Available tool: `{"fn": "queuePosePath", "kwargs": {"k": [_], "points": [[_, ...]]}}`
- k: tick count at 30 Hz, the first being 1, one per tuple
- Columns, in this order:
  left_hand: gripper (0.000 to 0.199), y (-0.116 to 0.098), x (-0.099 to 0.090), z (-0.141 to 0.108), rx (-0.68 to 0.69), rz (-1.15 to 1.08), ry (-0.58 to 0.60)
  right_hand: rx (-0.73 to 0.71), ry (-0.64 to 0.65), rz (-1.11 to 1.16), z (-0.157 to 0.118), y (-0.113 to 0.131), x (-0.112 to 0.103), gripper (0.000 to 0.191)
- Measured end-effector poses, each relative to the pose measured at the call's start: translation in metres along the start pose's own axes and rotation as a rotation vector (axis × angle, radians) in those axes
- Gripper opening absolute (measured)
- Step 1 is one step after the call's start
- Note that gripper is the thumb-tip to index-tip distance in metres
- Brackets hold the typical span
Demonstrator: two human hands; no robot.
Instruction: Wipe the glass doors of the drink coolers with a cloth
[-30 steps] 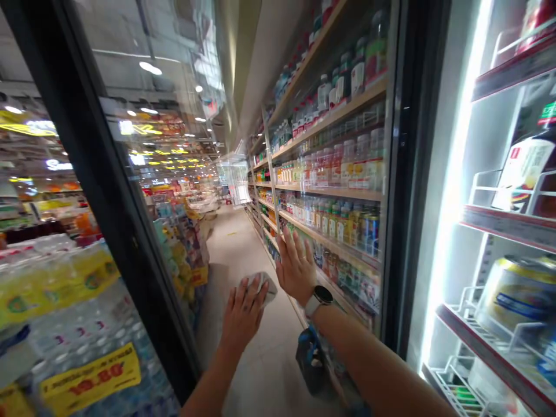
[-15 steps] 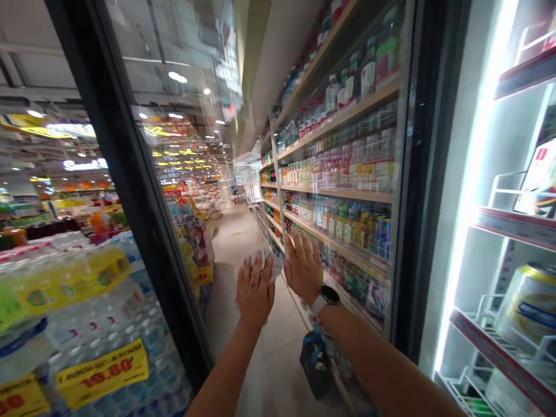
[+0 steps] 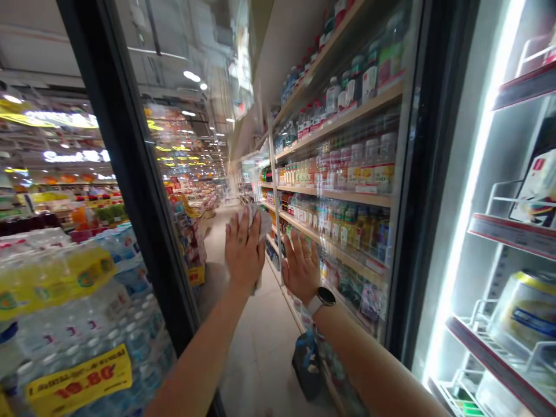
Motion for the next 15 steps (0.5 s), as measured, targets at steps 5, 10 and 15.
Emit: {"fn": "queuePosePath", "kwargs": {"k": [5, 10, 15], "points": [[0.054, -0.01, 0.002, -0.034, 0.038, 0.025, -0.048, -0.006, 0.015, -0.009, 0.0, 0.0, 0.001, 0.071], [0.056, -0.019, -0.017, -0.123, 0.137, 0.02, 0.059, 0.013, 0.023, 0.0, -0.001, 0.0, 0.002, 0.071], [0.055, -0.021, -0.035, -0.17, 0.231, -0.043, 0.168, 0.001, -0.003, 0.003, -0.002, -0.002, 0.003, 0.071]]}}
Point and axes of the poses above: each hand's wrist, its own z-axis towards the middle knuckle, its own x-axis out of the palm, y = z × x, the point moved 1 cm from there along z, towards the middle knuckle, and after that the axes turned 15 degrees about -y, right-handed, at the moved point
